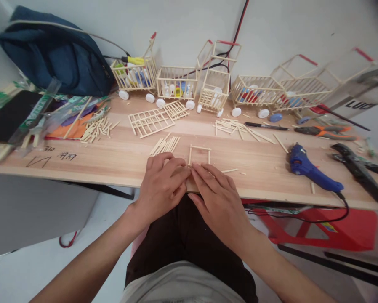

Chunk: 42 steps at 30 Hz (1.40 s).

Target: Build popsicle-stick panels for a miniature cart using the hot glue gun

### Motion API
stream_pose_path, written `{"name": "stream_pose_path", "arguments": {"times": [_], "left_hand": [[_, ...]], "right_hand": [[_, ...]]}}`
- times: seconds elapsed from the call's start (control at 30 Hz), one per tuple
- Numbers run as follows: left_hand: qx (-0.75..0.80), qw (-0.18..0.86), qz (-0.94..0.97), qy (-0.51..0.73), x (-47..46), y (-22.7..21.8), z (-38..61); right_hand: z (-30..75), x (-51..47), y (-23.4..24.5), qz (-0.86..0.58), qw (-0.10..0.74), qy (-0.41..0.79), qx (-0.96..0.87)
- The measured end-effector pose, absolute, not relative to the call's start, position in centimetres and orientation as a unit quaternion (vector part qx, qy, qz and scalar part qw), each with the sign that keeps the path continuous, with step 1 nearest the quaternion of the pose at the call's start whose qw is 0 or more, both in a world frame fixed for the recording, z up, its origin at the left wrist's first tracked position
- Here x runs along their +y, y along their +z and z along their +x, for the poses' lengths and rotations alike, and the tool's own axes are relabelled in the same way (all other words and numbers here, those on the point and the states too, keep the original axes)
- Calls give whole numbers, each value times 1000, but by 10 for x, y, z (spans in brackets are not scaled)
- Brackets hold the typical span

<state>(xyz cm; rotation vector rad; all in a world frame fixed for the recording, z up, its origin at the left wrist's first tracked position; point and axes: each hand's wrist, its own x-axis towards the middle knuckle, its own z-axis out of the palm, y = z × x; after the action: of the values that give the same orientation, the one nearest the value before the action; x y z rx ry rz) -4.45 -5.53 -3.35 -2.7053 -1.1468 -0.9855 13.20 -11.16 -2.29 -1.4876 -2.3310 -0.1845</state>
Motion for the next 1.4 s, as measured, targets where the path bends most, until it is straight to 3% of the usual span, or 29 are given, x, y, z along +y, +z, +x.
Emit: {"name": "stream_pose_path", "arguments": {"times": [1.17, 1.4], "left_hand": [[-345, 12, -871, -348, -56, -33, -44], [-344, 11, -870, -354, -55, -32, -44]], "right_hand": [[145, -107, -18, -503, 192, -32, -842], [160, -116, -11, -546, 230, -58, -803]]}}
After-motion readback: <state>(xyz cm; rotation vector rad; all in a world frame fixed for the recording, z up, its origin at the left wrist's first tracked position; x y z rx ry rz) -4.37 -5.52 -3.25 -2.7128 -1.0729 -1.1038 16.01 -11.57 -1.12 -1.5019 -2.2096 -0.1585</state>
